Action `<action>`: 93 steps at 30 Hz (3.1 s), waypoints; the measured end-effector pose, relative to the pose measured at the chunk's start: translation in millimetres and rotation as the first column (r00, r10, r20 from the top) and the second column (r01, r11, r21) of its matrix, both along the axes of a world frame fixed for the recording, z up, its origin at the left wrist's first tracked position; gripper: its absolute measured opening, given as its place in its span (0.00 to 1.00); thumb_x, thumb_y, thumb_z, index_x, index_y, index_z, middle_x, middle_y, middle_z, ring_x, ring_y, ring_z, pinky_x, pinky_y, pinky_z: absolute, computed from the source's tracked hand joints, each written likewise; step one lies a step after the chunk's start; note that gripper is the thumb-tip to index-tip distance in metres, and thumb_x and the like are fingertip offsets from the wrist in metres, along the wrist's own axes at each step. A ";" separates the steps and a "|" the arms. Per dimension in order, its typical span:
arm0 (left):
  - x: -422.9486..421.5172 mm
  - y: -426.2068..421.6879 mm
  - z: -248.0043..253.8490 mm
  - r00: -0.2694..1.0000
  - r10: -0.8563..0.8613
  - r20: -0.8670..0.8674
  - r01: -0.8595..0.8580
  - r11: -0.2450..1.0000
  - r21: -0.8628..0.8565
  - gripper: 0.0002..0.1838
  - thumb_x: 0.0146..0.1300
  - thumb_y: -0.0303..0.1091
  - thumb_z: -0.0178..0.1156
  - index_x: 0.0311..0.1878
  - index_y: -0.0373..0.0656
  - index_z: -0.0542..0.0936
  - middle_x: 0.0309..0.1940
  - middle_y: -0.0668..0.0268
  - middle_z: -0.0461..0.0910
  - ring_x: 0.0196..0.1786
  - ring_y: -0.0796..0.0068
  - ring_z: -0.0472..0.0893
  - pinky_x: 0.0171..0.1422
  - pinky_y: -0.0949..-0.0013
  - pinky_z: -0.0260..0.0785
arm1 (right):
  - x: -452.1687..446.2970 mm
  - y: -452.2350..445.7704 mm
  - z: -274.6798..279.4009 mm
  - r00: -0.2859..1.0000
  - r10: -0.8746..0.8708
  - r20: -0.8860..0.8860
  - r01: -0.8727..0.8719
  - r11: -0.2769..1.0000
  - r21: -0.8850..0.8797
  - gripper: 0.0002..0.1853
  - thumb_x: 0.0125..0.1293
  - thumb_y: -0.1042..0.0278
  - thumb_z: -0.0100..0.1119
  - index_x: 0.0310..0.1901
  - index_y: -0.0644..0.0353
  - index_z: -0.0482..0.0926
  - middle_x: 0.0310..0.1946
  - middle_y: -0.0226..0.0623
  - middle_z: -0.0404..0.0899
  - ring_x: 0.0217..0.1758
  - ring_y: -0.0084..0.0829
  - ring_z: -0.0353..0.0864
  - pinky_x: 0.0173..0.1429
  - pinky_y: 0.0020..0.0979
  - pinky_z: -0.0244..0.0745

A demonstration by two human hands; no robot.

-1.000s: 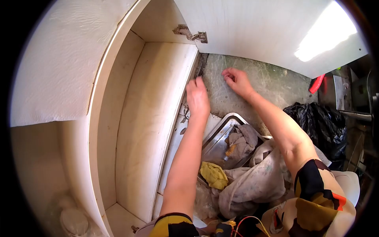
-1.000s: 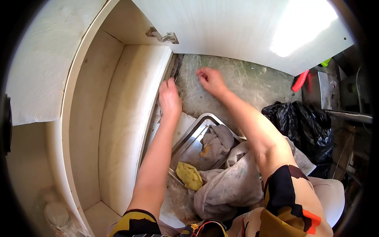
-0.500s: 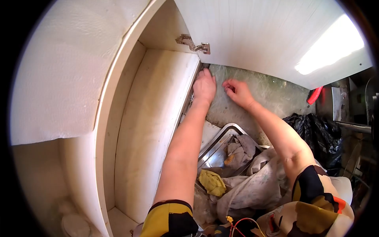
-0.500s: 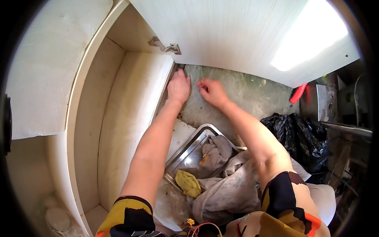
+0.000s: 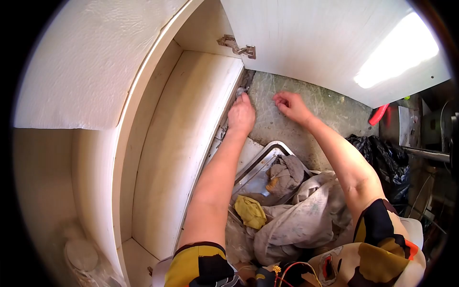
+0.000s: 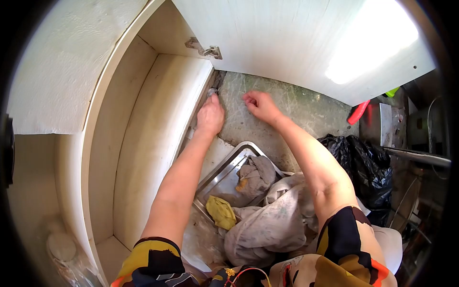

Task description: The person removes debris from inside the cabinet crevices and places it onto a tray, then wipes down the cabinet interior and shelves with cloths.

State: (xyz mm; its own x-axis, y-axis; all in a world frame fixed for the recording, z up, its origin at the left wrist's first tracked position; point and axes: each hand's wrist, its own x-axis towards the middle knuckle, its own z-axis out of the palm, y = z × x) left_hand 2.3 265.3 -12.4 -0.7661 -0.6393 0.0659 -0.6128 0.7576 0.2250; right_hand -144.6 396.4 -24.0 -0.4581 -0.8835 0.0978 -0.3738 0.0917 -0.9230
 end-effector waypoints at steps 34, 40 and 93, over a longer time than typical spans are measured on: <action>-13.4 -22.3 10.9 0.977 -0.114 -0.179 0.137 0.983 0.120 0.26 0.48 0.12 0.51 0.54 0.36 0.68 0.46 0.48 0.75 0.51 0.48 0.74 0.55 0.56 0.68 | 12.2 -0.8 -17.8 0.969 -0.150 -0.199 0.133 0.987 -0.093 0.11 0.54 0.74 0.54 0.40 0.61 0.78 0.30 0.40 0.79 0.30 0.33 0.78 0.37 0.31 0.74; 16.6 -9.2 3.6 0.985 -0.174 0.005 0.174 0.985 0.011 0.25 0.53 0.18 0.53 0.57 0.34 0.65 0.45 0.49 0.74 0.46 0.47 0.77 0.52 0.57 0.71 | 8.0 -0.9 -8.5 0.962 -0.102 -0.254 0.097 0.995 -0.032 0.11 0.53 0.73 0.54 0.40 0.60 0.79 0.29 0.40 0.79 0.30 0.36 0.78 0.38 0.32 0.74; 69.9 73.4 14.1 0.840 0.134 -0.526 -0.092 0.990 0.106 0.17 0.51 0.16 0.50 0.47 0.32 0.76 0.48 0.51 0.72 0.51 0.50 0.71 0.57 0.58 0.66 | 56.4 -113.2 10.3 0.801 -0.309 -0.512 0.312 0.946 -0.083 0.10 0.49 0.72 0.55 0.32 0.62 0.83 0.36 0.45 0.81 0.43 0.42 0.79 0.49 0.39 0.72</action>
